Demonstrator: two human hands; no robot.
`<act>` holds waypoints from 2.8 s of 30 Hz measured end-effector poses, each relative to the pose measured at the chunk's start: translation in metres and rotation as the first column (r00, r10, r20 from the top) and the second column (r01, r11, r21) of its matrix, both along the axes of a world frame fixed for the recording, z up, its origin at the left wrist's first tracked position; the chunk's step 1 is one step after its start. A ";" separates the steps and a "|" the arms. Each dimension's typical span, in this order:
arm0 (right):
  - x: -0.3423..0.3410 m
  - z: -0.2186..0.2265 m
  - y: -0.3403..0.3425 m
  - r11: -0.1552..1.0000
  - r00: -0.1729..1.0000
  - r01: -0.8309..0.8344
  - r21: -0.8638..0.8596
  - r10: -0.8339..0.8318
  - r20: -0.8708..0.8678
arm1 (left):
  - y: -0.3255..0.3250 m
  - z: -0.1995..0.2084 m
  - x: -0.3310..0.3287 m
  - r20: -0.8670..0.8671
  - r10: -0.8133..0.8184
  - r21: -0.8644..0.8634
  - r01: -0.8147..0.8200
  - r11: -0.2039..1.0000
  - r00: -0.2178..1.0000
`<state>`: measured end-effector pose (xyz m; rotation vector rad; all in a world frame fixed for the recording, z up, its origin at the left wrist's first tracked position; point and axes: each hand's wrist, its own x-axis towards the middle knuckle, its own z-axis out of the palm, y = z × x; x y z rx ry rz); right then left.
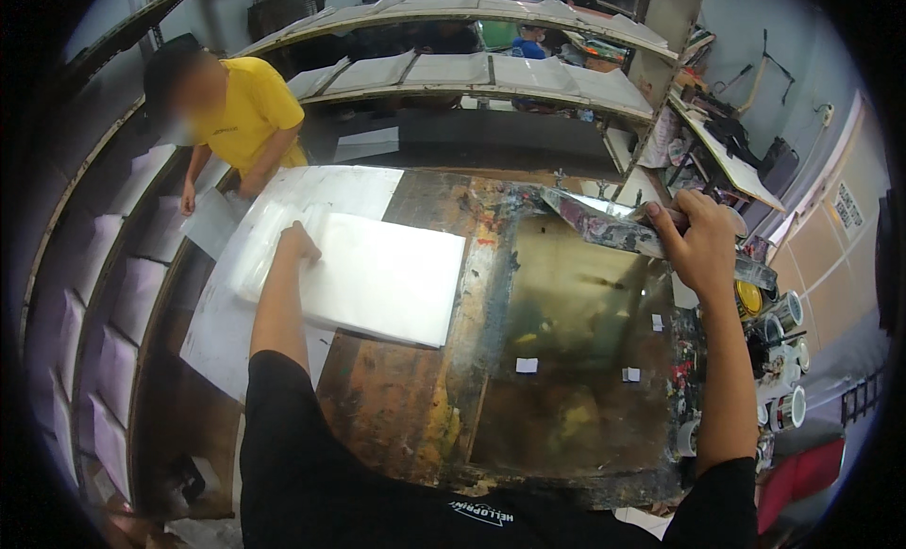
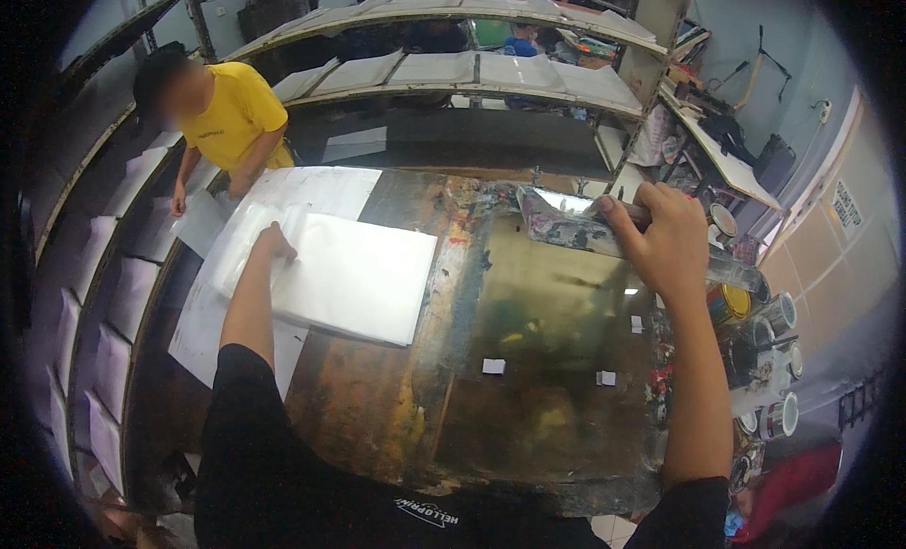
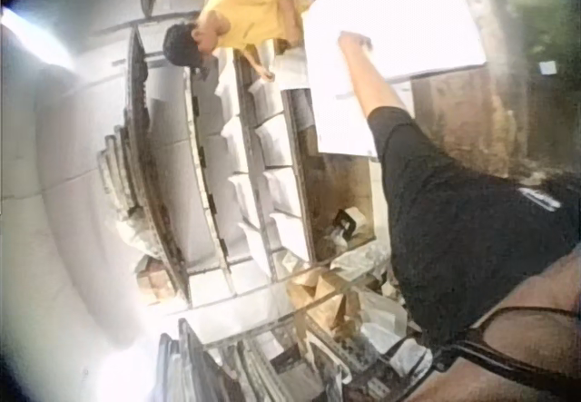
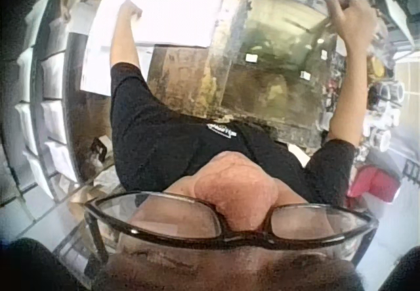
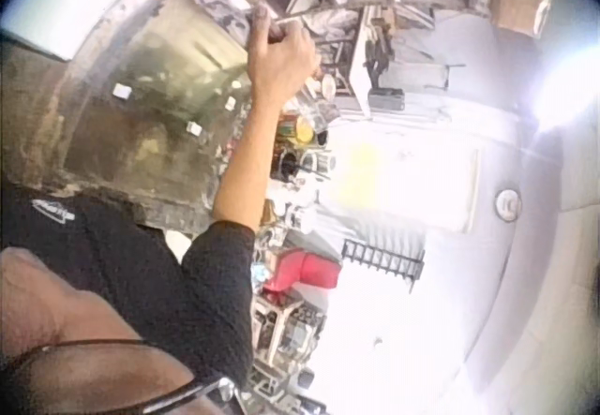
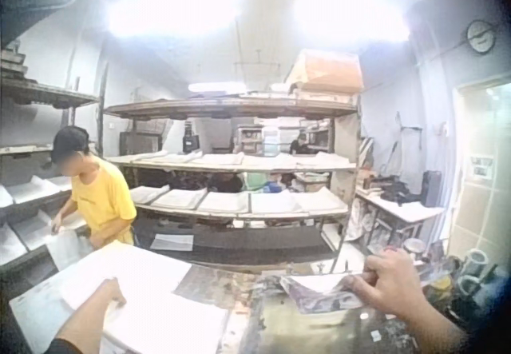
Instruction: The person repeatedly places white sheets under a screen printing frame, pulls a squeegee across the screen to apply ink, and removes the printed sheets. A coworker in a yellow shirt assists by stacking the printed sheets on the left side of the table.
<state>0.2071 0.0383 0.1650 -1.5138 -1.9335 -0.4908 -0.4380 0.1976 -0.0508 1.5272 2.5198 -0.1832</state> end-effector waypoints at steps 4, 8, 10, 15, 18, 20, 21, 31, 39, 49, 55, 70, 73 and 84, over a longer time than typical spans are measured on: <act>0.000 -0.001 0.001 1.000 1.000 -0.009 0.010 0.009 0.002 | -0.003 0.000 -0.002 0.051 0.038 0.025 -0.039 0.999 0.998; 0.002 0.002 0.003 1.000 0.999 0.012 0.005 -0.012 0.036 | 0.000 0.003 -0.005 0.000 0.042 0.039 -0.042 0.998 0.999; 0.002 0.005 0.004 1.000 1.000 -0.003 0.012 0.002 0.018 | 0.001 0.005 -0.004 0.008 0.058 0.018 -0.058 0.998 0.998; 0.002 0.009 0.006 1.000 1.000 0.001 -0.018 -0.001 -0.004 | -0.002 0.006 0.001 0.064 0.095 -0.009 -0.095 0.995 0.993; 0.002 0.009 0.006 1.000 1.000 0.013 -0.006 -0.013 0.008 | -0.003 0.004 0.000 0.039 0.129 0.015 -0.130 0.991 0.991; 0.003 0.008 0.007 1.000 1.000 0.011 0.007 -0.011 -0.002 | -0.001 0.001 -0.002 0.000 0.100 0.013 -0.100 0.995 0.995; 0.004 0.007 0.008 1.000 1.000 0.006 0.011 -0.006 -0.010 | 0.000 0.000 -0.003 -0.024 0.086 0.010 -0.085 0.996 0.996; 0.008 0.002 0.010 0.999 1.000 -0.015 0.035 0.015 -0.013 | -0.019 0.008 0.021 -0.084 0.061 0.135 -0.049 0.990 0.995; 0.015 -0.007 0.019 0.987 0.997 -0.074 0.145 0.075 -0.001 | -0.035 0.046 0.046 -0.117 -0.008 0.292 0.042 0.956 0.993; 0.022 0.004 0.036 0.991 0.997 -0.071 0.114 0.068 0.029 | -0.073 0.307 0.062 -0.029 -0.128 0.419 0.128 0.899 0.991; 0.027 0.037 0.047 0.987 0.991 -0.092 -0.134 0.104 0.084 | -0.106 0.393 0.165 0.135 -0.209 0.495 0.117 0.861 0.969; 0.034 0.049 0.069 0.989 0.990 -0.138 -0.058 0.139 -0.001 | -0.078 0.241 0.332 0.691 -0.068 0.199 -0.099 0.975 0.720; 0.036 0.048 0.067 0.983 0.986 -0.164 -0.080 0.164 -0.005 | -0.053 0.156 0.356 0.831 -0.032 0.083 -0.067 0.994 0.555; 0.028 0.061 0.066 0.957 0.996 -0.051 -0.284 0.067 0.050 | 0.004 -0.034 0.361 0.779 -0.089 -0.016 0.162 0.987 0.620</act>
